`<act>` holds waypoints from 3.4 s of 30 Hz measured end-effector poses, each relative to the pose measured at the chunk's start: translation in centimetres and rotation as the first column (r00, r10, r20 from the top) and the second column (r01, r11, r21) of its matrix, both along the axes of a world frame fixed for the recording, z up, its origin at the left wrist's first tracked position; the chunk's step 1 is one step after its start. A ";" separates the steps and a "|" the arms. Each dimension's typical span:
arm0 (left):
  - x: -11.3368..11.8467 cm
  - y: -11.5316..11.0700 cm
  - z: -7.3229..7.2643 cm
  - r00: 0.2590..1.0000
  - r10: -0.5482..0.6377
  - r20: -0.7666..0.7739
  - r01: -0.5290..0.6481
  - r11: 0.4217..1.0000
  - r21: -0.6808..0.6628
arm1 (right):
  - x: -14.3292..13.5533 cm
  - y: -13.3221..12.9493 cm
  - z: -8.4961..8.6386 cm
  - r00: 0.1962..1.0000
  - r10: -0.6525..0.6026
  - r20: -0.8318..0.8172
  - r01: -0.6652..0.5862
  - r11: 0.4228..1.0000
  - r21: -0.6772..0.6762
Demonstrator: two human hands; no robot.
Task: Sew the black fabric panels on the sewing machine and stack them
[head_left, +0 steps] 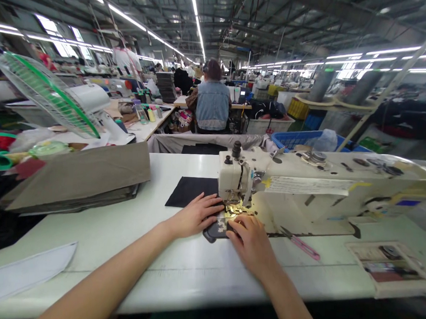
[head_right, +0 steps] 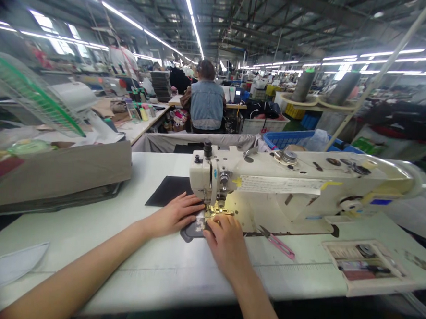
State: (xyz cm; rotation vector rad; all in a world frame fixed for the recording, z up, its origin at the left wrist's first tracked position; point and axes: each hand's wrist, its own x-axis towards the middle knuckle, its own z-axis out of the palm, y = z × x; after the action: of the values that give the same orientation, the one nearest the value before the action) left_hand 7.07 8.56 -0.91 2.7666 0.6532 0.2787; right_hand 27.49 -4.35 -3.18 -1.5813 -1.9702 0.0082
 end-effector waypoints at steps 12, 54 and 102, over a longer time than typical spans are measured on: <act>0.2 -0.5 0.4 0.997 0.019 -0.071 -0.016 0.999 0.041 | -0.5 -1.8 -1.3 0.999 -0.010 -0.046 0.010 1.000 0.017; -2.8 -0.2 3.8 0.770 0.621 -0.150 -0.547 0.762 0.346 | 0.7 -1.1 -4.6 0.998 0.042 0.040 -0.052 0.960 0.276; -16.0 5.2 11.1 0.473 0.878 -0.077 -0.881 0.469 -0.060 | 1.2 -0.6 -6.3 0.997 0.073 0.023 -0.076 0.936 0.343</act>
State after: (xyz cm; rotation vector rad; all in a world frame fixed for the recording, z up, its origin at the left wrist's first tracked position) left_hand -8.90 13.76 10.23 2.0572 2.0343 0.3771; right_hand 28.70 -4.97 -9.45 -1.2810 -1.9133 -0.2991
